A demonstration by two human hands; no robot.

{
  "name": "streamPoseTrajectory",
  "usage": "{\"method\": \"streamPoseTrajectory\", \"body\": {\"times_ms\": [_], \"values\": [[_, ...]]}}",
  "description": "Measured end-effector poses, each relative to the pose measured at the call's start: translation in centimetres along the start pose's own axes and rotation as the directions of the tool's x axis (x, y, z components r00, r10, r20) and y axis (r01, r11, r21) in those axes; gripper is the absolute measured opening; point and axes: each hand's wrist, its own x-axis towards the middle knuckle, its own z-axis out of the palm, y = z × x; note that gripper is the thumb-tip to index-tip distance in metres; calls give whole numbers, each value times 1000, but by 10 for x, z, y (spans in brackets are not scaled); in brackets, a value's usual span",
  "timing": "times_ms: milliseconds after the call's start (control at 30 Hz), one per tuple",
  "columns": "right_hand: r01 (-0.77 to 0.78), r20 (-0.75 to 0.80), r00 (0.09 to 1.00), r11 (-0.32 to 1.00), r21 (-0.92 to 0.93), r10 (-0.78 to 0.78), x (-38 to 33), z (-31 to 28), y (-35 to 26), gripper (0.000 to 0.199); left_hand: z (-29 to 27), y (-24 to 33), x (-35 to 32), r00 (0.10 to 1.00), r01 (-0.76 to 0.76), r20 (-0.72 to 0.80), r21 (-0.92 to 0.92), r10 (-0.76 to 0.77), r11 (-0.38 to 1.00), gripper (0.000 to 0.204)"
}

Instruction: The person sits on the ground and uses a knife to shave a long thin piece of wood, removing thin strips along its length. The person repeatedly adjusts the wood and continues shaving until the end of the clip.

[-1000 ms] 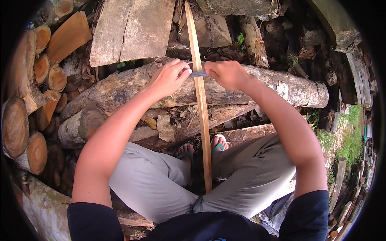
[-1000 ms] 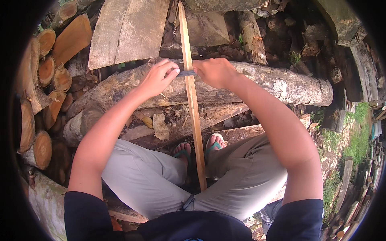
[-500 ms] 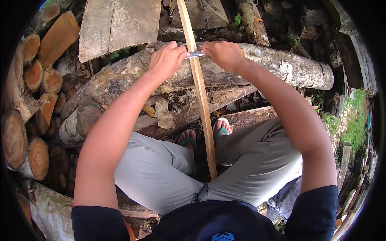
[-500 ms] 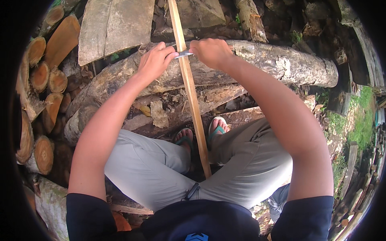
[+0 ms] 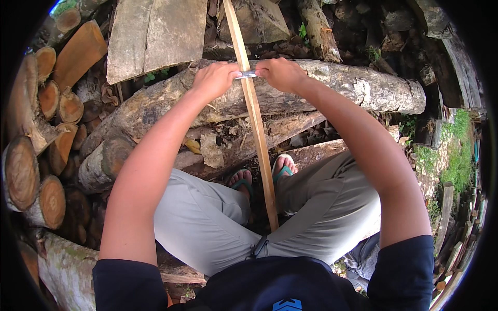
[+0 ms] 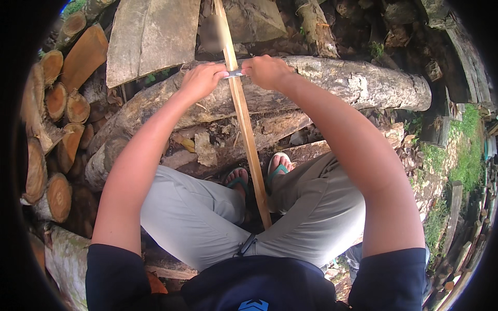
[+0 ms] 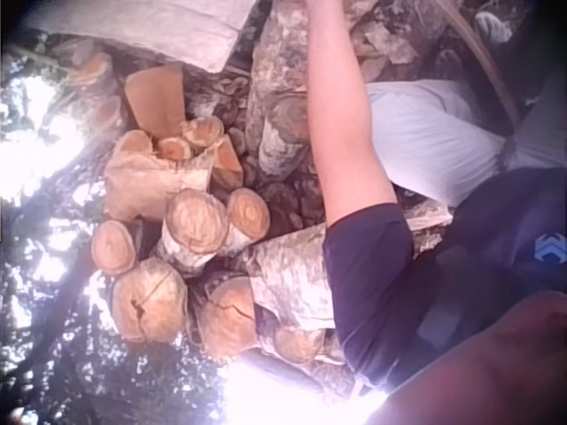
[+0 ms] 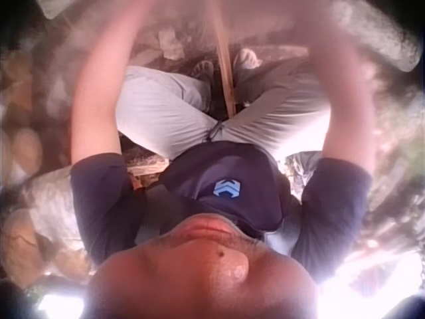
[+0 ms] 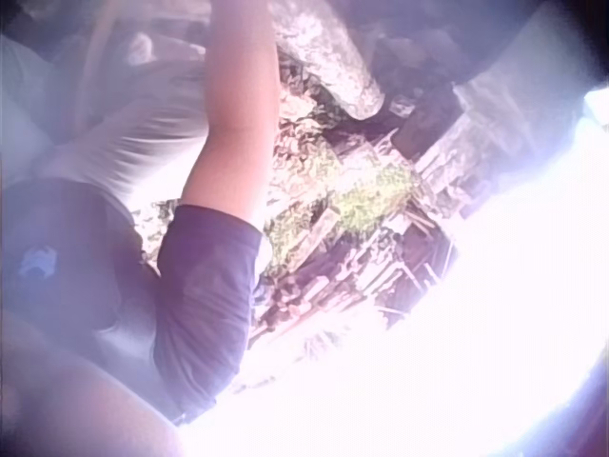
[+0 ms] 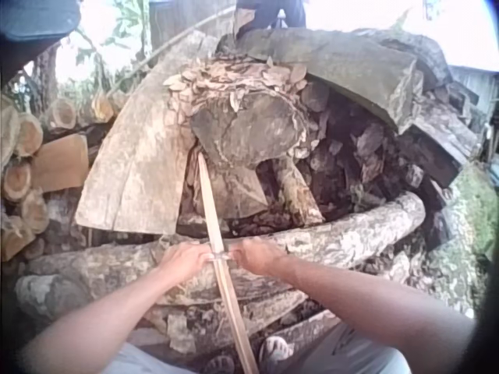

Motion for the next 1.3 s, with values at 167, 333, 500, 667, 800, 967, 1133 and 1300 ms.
{"method": "streamPoseTrajectory", "body": {"times_ms": [167,333,500,667,800,967,1133,1300], "values": [[62,32,998,993,-99,-59,-2,-7,0,30,-9,8,0,998,-19,65,96,13,995,24],[71,12,997,990,-118,-71,-4,-10,-6,30,-8,3,2,1000,4,-6,107,-3,994,21],[59,-8,998,989,-132,-60,-7,-7,-8,30,-13,0,4,995,23,93,56,-28,998,17],[120,-1,993,976,-182,-122,-18,9,3,30,-17,9,-4,978,-101,193,127,75,987,19],[85,-72,993,984,-159,-98,-20,-4,-13,30,-12,2,-3,999,-36,17,160,33,986,22],[47,-131,989,989,-142,-66,-8,-5,-10,29,-11,-1,7,998,20,-61,144,-11,989,24],[96,-80,991,987,-130,-107,-11,3,-2,29,-11,-1,0,1000,10,9,90,-10,996,22],[98,-60,993,991,-92,-104,-17,7,4,26,-17,10,-3,986,-14,165,136,-9,991,19]]}}
